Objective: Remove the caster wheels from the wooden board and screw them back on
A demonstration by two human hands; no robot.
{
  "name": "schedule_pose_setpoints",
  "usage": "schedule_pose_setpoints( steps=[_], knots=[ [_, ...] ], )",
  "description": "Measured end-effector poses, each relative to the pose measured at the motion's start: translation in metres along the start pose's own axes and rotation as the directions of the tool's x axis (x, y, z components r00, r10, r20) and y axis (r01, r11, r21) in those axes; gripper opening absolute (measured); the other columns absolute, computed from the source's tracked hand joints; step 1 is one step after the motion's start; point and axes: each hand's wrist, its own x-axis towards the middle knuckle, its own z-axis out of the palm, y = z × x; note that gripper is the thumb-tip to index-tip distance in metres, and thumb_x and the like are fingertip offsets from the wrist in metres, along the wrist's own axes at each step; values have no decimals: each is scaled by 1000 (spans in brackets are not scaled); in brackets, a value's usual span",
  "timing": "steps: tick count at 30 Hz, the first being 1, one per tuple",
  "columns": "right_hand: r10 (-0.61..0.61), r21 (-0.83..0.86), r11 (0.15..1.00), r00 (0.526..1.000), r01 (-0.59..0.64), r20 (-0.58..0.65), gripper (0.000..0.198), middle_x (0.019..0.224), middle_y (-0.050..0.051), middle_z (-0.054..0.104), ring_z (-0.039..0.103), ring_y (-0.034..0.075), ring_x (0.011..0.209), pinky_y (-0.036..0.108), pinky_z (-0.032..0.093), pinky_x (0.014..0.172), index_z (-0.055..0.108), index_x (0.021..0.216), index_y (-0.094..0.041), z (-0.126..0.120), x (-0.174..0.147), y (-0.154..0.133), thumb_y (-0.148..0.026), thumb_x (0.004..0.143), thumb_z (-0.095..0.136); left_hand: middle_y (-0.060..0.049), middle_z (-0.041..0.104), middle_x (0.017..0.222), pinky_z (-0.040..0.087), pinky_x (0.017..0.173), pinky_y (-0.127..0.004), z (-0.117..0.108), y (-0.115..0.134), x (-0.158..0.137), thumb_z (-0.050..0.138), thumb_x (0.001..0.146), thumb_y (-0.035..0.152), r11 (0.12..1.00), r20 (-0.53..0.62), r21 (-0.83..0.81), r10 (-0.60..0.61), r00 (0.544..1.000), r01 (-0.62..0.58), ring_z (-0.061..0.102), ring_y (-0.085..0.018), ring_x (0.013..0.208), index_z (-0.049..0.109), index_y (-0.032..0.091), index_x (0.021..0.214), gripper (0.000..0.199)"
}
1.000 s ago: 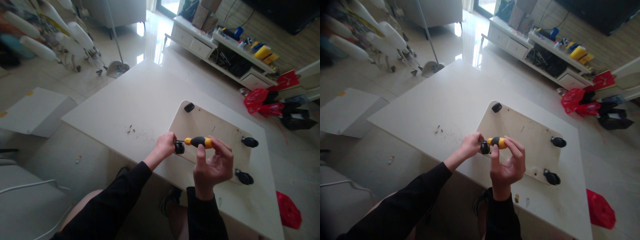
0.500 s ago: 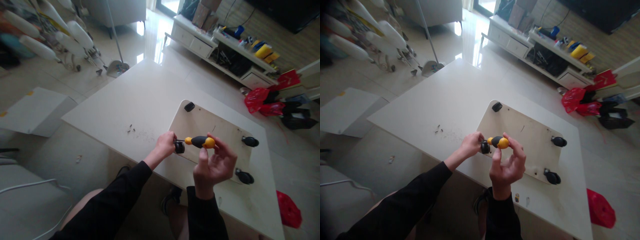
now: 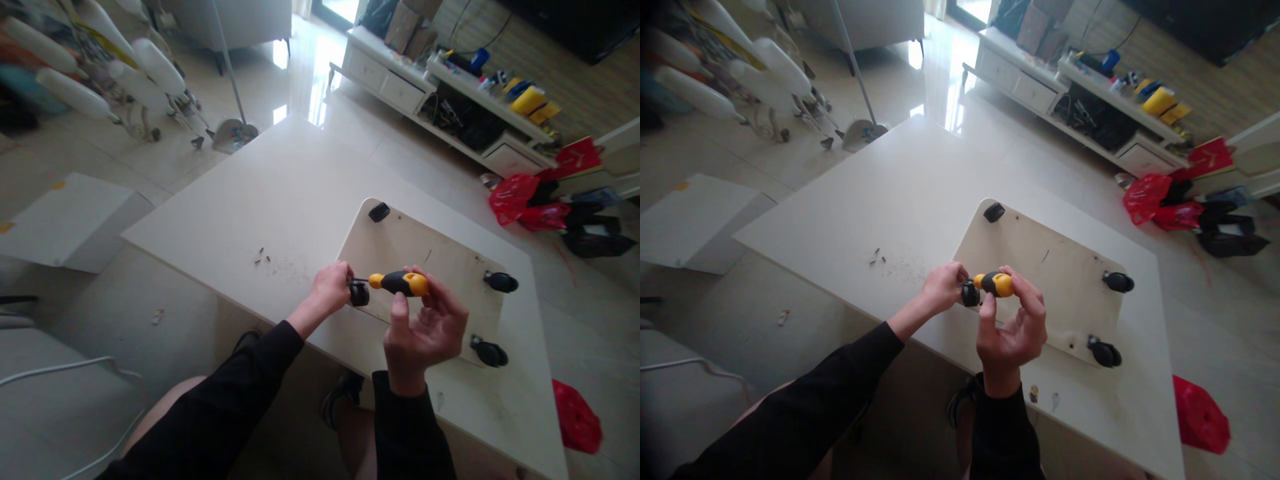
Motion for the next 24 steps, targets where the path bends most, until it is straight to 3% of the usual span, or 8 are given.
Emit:
schedule_pose_setpoints(
  steps=[9, 16, 24],
  knots=[
    [-30, -46, 999, 1000, 30, 0, 60, 117, 7, 75, 81, 25, 106, 48, 72, 89, 67, 135, -22, -1, 5, 0, -6, 78, 76, -7, 79, 111, 52, 86, -31, -1, 1, -1, 69, 88, 10, 1000, 0, 8, 8, 1000, -8, 72, -22, 102, 76, 21, 110, 25],
    [-30, -61, 998, 992, 22, -127, 55, 115, 6, 71, 80, 23, 104, 46, 71, 87, 68, 132, -22, -2, 7, 3, -9, 79, 75, -8, 80, 112, 52, 86, -32, -3, 1, 0, 67, 88, 7, 1000, 14, 8, 6, 1000, -6, 72, -23, 103, 76, 21, 111, 28],
    [37, -31, 999, 994, -40, -104, 54, 119, 6, 70, 80, 23, 109, 48, 72, 91, 66, 135, -24, -3, 3, 5, -11, 83, 75, -8, 79, 111, 52, 86, -32, 0, -2, 2, 68, 87, 6, 1000, -1, 1, 18, 1000, -18, 72, -23, 105, 76, 21, 107, 26]
  ],
)
